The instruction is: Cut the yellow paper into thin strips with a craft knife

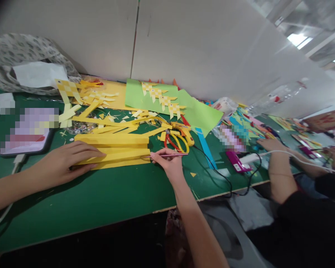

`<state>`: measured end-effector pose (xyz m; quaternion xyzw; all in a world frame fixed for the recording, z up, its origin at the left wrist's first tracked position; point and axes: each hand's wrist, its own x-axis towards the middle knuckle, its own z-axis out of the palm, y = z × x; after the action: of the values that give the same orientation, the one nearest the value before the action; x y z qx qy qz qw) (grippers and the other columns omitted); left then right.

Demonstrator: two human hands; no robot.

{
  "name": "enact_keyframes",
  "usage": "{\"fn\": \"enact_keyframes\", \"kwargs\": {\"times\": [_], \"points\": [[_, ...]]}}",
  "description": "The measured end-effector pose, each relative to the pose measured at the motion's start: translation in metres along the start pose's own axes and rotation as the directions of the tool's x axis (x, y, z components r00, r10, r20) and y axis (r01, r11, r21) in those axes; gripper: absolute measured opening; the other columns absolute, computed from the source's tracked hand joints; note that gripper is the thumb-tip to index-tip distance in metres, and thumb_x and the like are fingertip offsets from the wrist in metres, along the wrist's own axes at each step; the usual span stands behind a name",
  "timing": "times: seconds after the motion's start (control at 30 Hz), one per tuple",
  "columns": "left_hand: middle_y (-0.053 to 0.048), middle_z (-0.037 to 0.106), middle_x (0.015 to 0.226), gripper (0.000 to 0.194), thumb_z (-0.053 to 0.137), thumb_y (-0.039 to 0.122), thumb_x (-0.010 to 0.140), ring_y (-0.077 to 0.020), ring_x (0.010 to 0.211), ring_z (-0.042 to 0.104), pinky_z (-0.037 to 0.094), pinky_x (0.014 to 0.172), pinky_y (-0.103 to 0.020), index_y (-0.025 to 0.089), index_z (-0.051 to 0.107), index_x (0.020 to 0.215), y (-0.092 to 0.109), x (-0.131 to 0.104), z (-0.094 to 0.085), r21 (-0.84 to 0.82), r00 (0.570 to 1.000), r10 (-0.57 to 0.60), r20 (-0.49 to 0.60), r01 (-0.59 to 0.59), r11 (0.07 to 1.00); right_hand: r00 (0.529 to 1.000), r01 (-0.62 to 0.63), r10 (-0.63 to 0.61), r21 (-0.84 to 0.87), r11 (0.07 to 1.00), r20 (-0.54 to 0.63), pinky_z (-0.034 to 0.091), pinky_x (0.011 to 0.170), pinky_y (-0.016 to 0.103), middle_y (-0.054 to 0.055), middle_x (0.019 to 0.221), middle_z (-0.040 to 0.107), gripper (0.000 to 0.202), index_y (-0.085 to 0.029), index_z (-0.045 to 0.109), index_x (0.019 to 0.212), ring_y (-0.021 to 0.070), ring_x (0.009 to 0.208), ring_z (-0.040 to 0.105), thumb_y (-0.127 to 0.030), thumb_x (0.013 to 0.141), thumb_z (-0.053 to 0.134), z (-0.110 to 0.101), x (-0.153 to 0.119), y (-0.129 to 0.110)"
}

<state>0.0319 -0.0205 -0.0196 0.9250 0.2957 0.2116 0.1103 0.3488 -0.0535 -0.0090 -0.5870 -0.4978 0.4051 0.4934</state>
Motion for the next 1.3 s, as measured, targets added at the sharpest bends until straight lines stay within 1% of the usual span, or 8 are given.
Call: {"fn": "enact_keyframes", "kwargs": {"times": [0.13, 0.23, 0.4, 0.57, 0.77, 0.97, 1.17, 1.3], "points": [[-0.006, 0.066, 0.114, 0.028, 0.044, 0.029, 0.095, -0.0229, 0.103, 0.059, 0.048, 0.086, -0.035, 0.024, 0.061, 0.117, -0.0005, -0.0002, 0.0008, 0.003, 1.000, -0.009, 0.001, 0.009, 1.000, 0.999, 0.021, -0.019, -0.032, 0.999, 0.048, 0.052, 0.056, 0.030, 0.001, 0.058, 0.068, 0.020, -0.020, 0.070, 0.063, 0.0160, 0.053, 0.062, -0.036, 0.063, 0.081, 0.0035, -0.0014, -0.0014], [-0.006, 0.066, 0.114, 0.029, 0.044, 0.029, 0.095, -0.0230, 0.104, 0.059, 0.048, 0.086, -0.035, 0.024, 0.060, 0.119, -0.0016, -0.0006, 0.0014, 0.001, 1.000, -0.001, -0.001, 0.001, 1.000, 0.998, 0.020, -0.017, -0.050, 0.999, 0.052, 0.051, 0.054, 0.029, 0.001, 0.057, 0.068, 0.022, -0.020, 0.069, 0.063, 0.0156, 0.052, 0.061, -0.039, 0.063, 0.080, 0.0058, -0.0016, -0.0011], [-0.006, 0.066, 0.113, 0.029, 0.043, 0.029, 0.095, -0.0227, 0.103, 0.059, 0.048, 0.086, -0.034, 0.025, 0.061, 0.118, -0.0016, -0.0007, 0.0010, 0.001, 1.000, 0.009, -0.010, -0.009, 1.000, 0.998, 0.009, -0.006, -0.065, 0.998, 0.055, 0.044, 0.047, 0.024, 0.002, 0.056, 0.067, 0.024, -0.018, 0.069, 0.064, 0.0133, 0.050, 0.058, -0.039, 0.064, 0.080, 0.0042, -0.0001, 0.0023], [-0.005, 0.066, 0.115, 0.030, 0.043, 0.029, 0.095, -0.0227, 0.104, 0.059, 0.048, 0.087, -0.035, 0.025, 0.060, 0.119, -0.0014, -0.0010, 0.0007, -0.004, 1.000, -0.001, -0.014, 0.001, 1.000, 0.998, -0.020, 0.024, -0.070, 0.997, 0.057, 0.034, 0.037, 0.022, 0.001, 0.055, 0.066, 0.024, -0.018, 0.069, 0.064, 0.0091, 0.041, 0.048, -0.039, 0.064, 0.080, 0.0013, 0.0018, 0.0048], [-0.006, 0.066, 0.115, 0.030, 0.043, 0.029, 0.095, -0.0229, 0.105, 0.059, 0.048, 0.086, -0.035, 0.024, 0.059, 0.120, -0.0011, -0.0008, 0.0004, 0.003, 1.000, -0.003, -0.004, 0.003, 1.000, 0.997, -0.053, 0.054, -0.019, 0.998, 0.058, 0.031, 0.032, 0.020, 0.000, 0.052, 0.065, 0.024, -0.017, 0.068, 0.061, 0.0070, 0.037, 0.044, -0.038, 0.062, 0.081, 0.0013, 0.0024, 0.0035], [-0.006, 0.066, 0.114, 0.030, 0.042, 0.032, 0.095, -0.0234, 0.104, 0.059, 0.049, 0.086, -0.036, 0.024, 0.060, 0.119, -0.0007, -0.0005, 0.0010, -0.006, 1.000, -0.004, -0.014, 0.004, 1.000, 0.999, -0.042, 0.040, 0.066, 0.997, 0.033, 0.035, 0.036, 0.020, 0.002, 0.055, 0.067, 0.022, -0.017, 0.069, 0.061, 0.0102, 0.044, 0.054, -0.035, 0.061, 0.081, 0.0001, 0.0028, 0.0023], [-0.006, 0.066, 0.114, 0.030, 0.043, 0.033, 0.096, -0.0233, 0.104, 0.059, 0.049, 0.087, -0.037, 0.024, 0.060, 0.118, -0.0005, -0.0003, 0.0005, -0.011, 1.000, 0.005, -0.019, -0.005, 1.000, 0.998, -0.044, 0.044, 0.007, 0.999, 0.054, 0.036, 0.037, 0.020, 0.001, 0.053, 0.066, 0.022, -0.017, 0.069, 0.062, 0.0081, 0.040, 0.049, -0.035, 0.062, 0.081, -0.0001, 0.0022, 0.0034], [-0.006, 0.066, 0.114, 0.030, 0.044, 0.035, 0.095, -0.0235, 0.105, 0.059, 0.049, 0.087, -0.036, 0.024, 0.061, 0.117, 0.0006, 0.0003, -0.0005, -0.014, 1.000, -0.004, -0.022, 0.004, 1.000, 0.997, -0.051, 0.051, 0.003, 0.999, 0.049, 0.037, 0.037, 0.020, 0.001, 0.054, 0.067, 0.022, -0.017, 0.069, 0.061, 0.0085, 0.042, 0.051, -0.035, 0.062, 0.082, -0.0002, 0.0023, 0.0054]]}}
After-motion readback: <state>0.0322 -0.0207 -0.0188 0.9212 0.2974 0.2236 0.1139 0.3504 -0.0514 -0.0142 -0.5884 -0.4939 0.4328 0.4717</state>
